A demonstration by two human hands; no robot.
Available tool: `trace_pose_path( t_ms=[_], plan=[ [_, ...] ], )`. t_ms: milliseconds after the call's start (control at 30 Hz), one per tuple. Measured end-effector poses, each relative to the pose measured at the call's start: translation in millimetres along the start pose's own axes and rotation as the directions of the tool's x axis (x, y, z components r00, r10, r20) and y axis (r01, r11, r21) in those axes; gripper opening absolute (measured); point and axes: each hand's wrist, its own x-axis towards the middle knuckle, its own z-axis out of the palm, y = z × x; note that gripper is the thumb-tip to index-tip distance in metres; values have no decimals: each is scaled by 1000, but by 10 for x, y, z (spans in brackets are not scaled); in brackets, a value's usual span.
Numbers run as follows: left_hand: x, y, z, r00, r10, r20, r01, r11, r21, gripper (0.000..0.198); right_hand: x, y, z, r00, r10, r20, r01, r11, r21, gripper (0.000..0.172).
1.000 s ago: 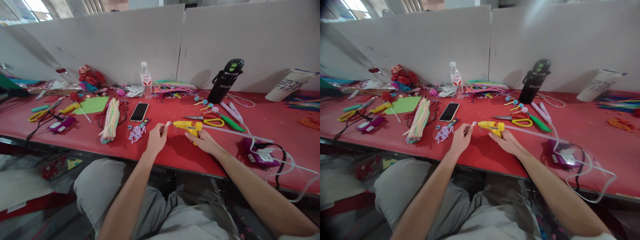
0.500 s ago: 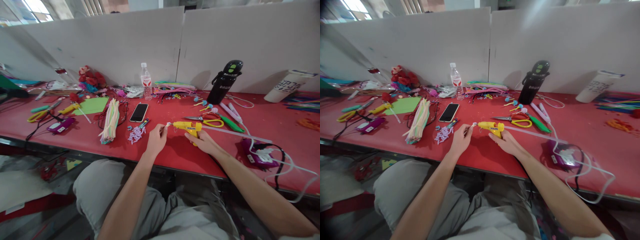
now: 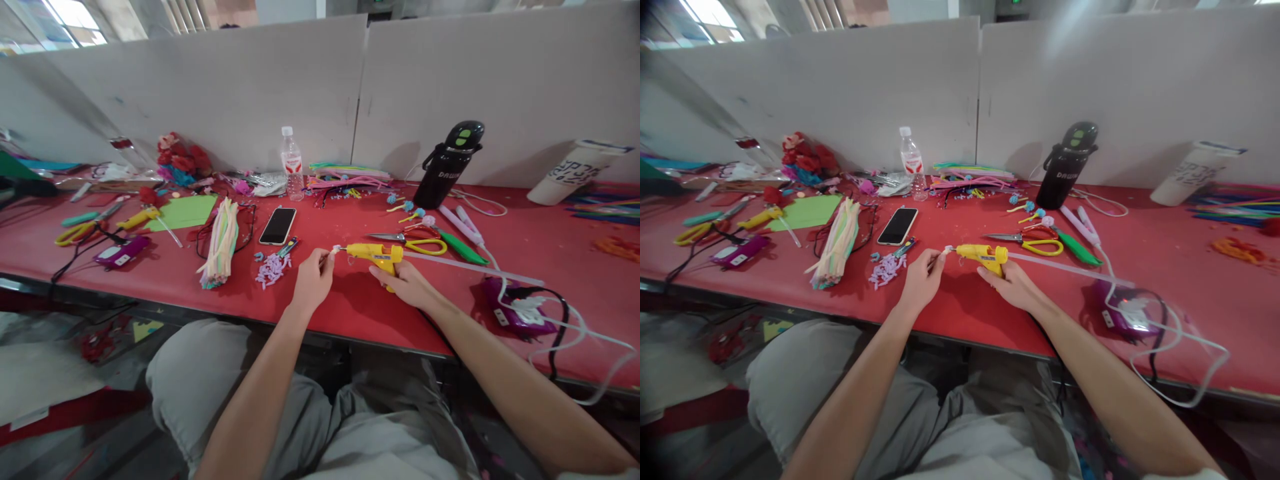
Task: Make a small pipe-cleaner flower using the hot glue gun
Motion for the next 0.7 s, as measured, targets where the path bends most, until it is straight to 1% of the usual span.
trace_pose_path(
  t_ms=[267, 367, 467, 567, 633, 700],
  plan=[
    [-5, 4, -6, 1000, 2, 3, -2, 1000, 11, 26, 1, 8, 4, 1000, 1, -2, -1, 1000, 3, 41],
    [-6, 9, -16, 1000, 2, -18, -1, 1000, 28, 27, 5, 32, 6, 1000, 1, -22, 0, 1000, 5, 40],
    [-9, 16, -24, 999, 5, -35, -4, 1000, 26, 27, 15, 92, 0, 996, -20, -88, 15, 998, -61, 40],
    [-15, 28, -27, 1000, 1, -30, -1, 1000, 6, 27, 31, 183, -30, 975, -70, -211, 24, 977, -211, 39],
    [-19, 36, -26, 1000, -3, -28, 3, 1000, -3, 27, 38, 246, -65, 957, -78, -279, -6, 958, -287, 39],
    [-22, 44, -24, 1000, 1, -31, -1, 1000, -7, 27, 37, 298, -109, 953, -49, -298, -51, 946, -319, 39]
  ],
)
